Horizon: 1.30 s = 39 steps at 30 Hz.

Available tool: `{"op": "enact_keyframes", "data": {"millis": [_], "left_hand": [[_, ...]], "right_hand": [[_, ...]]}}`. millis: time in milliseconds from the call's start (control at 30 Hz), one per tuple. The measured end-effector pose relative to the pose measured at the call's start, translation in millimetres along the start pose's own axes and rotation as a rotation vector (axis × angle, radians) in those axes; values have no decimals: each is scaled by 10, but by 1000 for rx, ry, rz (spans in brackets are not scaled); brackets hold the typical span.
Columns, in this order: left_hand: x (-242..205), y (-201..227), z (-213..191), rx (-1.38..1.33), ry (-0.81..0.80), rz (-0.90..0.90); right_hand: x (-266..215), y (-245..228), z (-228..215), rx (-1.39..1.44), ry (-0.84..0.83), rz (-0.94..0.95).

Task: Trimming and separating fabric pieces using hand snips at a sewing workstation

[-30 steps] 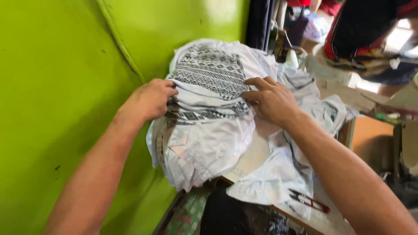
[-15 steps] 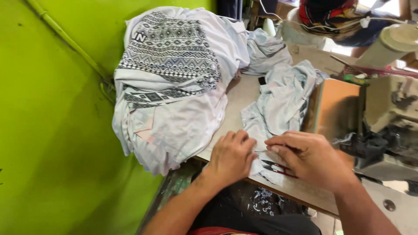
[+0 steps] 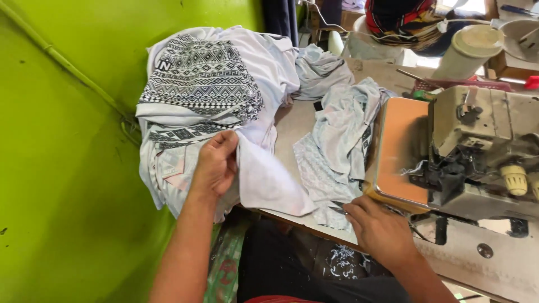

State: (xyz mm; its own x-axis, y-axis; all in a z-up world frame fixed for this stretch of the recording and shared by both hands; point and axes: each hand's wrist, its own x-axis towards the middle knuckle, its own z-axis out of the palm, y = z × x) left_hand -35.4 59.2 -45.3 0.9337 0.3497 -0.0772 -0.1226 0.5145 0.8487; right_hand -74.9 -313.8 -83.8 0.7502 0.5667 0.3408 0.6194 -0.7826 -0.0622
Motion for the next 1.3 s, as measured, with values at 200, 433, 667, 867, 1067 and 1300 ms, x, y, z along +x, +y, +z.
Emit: {"op": "enact_keyframes", "data": {"millis": [200,433,667,867,1067,1300], "left_hand": [[-491,-171,305,82,-146,-130],[-917,-525,518,298,-272,-62],[-992,-372,556,289,-262,-22],[-1071,-267,630,437,-310,56],[-1081,-200,633,554,-336,62],[-1044,-82,629,519,-212,162]], "right_hand": [[419,-510,-561,702,-93,125],[806,-759,-471,1408,107,242],[802,-796,-374,1587,-70,335],[738,-818,-332,1484,193,196],[675,-884,-392,1618,219,248],[661,-693,-302,1691,-32,266]]}}
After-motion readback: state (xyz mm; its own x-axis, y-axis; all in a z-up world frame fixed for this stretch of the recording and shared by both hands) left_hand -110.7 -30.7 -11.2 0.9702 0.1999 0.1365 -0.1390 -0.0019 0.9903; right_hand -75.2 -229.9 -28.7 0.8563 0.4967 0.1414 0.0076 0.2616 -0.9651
